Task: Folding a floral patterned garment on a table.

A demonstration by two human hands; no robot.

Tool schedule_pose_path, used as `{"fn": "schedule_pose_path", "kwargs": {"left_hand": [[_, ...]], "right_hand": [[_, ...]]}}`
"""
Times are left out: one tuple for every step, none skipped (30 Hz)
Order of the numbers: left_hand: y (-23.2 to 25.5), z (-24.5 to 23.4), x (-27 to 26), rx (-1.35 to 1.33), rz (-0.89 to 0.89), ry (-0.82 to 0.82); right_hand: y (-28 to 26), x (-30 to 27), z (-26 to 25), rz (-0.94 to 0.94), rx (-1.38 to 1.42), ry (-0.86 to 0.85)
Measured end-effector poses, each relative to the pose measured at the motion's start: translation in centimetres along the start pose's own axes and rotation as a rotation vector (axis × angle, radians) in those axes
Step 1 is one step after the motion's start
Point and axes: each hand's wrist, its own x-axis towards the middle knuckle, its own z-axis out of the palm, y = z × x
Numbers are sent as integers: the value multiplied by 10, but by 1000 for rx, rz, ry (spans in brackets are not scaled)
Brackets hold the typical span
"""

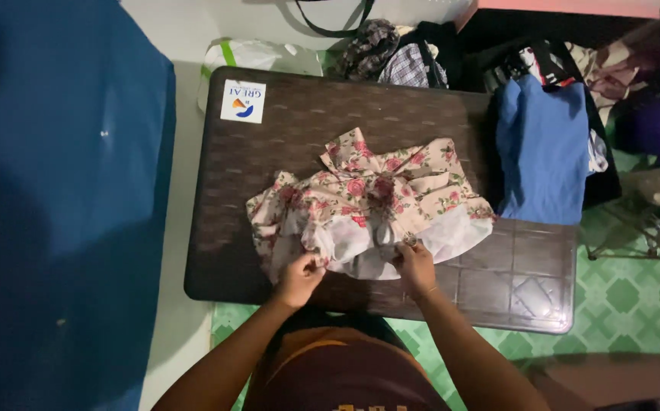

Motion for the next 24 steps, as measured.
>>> {"fn": "schedule_pose_path", "kwargs": {"left_hand": [[9,9,-4,89,-27,19],[16,16,-6,176,-54,38],[13,20,-10,173,-53,50],[13,23,-12,143,-54,54],[12,27,-13,113,-54,59],[12,30,-16,112,-54,65],[11,34,-19,1,-50,81],[11,37,-21,-110,-45,95],[13,39,-23,-111,-44,98],[16,40,-25,-86,-64,135],[18,40,-26,-61,-84,172],[20,41,-27,-64,-81,173],[23,41,-27,44,-104,195],[25,42,-25,152,-125,213],[20,46,-23,150,-120,211],[16,46,-22,131,-90,261],[12,47,-21,112,-61,310],[23,49,-21,113,-58,310],[35,51,-22,132,-14,330],[45,54,-23,150,29,352],[50,56,-24,149,31,353],[55,58,-25,129,-23,346],[61,60,-26,110,-76,339],[63,62,-26,110,-71,342]], "right_hand": [[2,3,-9,12,-55,13],[5,6,-17,22,-112,24],[3,6,-18,23,-119,15],[-1,5,-18,25,-51,8],[-6,5,-18,27,16,1],[-10,5,-19,28,12,-3],[-13,4,-20,57,49,-52],[-17,3,-22,86,88,-99],[-9,9,-31,86,86,-102],[-1,16,-40,66,114,-170],[7,23,-48,45,142,-239],[6,22,-48,42,139,-240],[4,20,-49,71,125,-243],[2,20,-50,97,112,-245],[-4,17,-51,91,111,-245],[-8,15,-48,115,113,-279],[-13,13,-46,139,115,-314],[-13,13,-47,137,116,-315],[-12,13,-47,124,116,-343],[-12,13,-48,113,114,-370],[-19,7,-45,111,112,-372],[-27,1,-41,109,117,-378],[-35,-6,-37,107,122,-385],[-28,3,-43,104,121,-391]]}}
